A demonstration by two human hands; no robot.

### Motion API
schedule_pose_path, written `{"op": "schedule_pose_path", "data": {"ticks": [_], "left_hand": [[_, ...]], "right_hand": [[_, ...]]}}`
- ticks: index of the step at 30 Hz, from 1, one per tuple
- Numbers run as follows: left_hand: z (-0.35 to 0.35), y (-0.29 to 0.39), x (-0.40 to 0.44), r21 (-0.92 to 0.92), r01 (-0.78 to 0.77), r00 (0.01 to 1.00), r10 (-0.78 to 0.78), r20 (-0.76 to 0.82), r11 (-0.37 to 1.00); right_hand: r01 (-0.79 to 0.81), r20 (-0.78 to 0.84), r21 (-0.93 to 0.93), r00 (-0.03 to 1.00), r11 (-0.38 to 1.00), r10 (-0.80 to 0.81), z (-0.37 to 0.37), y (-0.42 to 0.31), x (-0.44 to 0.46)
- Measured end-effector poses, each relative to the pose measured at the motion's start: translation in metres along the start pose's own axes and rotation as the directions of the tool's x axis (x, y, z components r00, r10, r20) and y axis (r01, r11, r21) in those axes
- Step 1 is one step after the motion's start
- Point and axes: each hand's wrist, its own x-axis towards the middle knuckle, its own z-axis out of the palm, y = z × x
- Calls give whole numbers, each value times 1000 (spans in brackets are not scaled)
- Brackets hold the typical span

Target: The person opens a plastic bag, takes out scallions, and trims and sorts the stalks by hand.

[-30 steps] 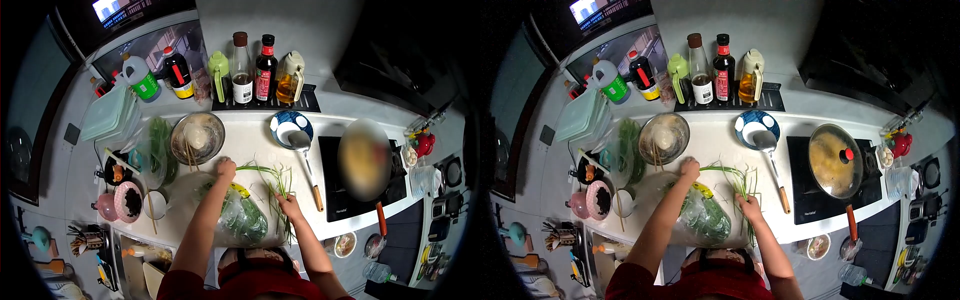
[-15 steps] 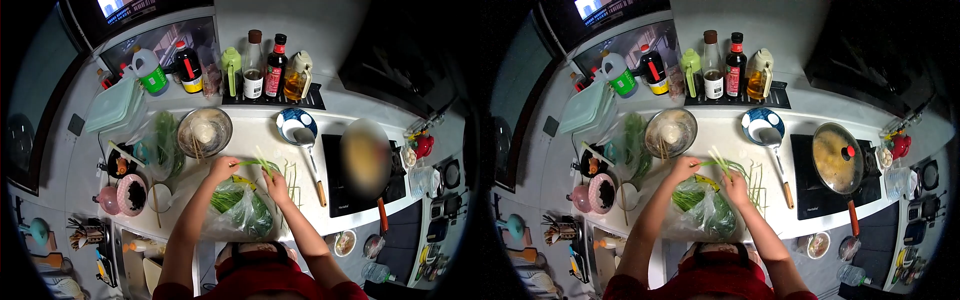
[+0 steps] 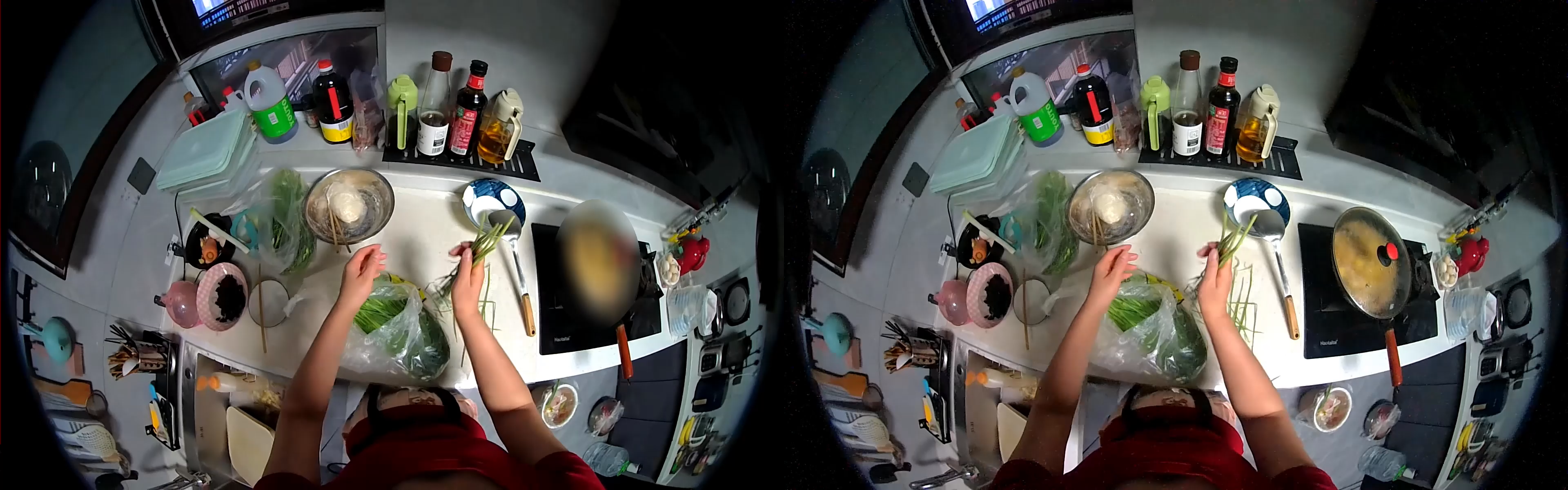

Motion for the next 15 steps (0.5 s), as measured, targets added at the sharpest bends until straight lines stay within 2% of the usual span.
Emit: {"op": "schedule_pose_path", "data": {"ticks": [1,3,4,5,7,10,11,13,15], "left_hand": [[1,-4,-5,-6,-32,999,32,-12,999],[5,-9,-14,-8,-96,995,95,-25,995],[11,-9,-18,-29,-141,990,140,-30,990],[17,-8,-20,2,-209,977,209,-30,978],[32,-2,-28,67,-331,943,333,-20,941],[62,23,-39,228,-490,872,472,132,841],[72,26,-42,266,-551,834,518,189,791],[87,31,-50,362,-478,871,379,312,801],[91,39,-61,502,-353,904,148,402,790]], "right_hand": [[46,12,72,999,996,-47,-4,2,5],[-207,59,317,978,926,198,-6,13,9],[-246,20,537,960,807,279,-8,12,10],[-260,29,664,946,701,323,-12,10,11],[-337,119,786,905,517,409,-14,3,9],[-427,239,850,834,307,497,-13,-8,-3],[-450,286,844,837,292,466,-14,-5,-8],[-491,315,782,843,385,436,-11,-17,-19],[-482,288,698,866,530,408,-11,-29,-27]]}}
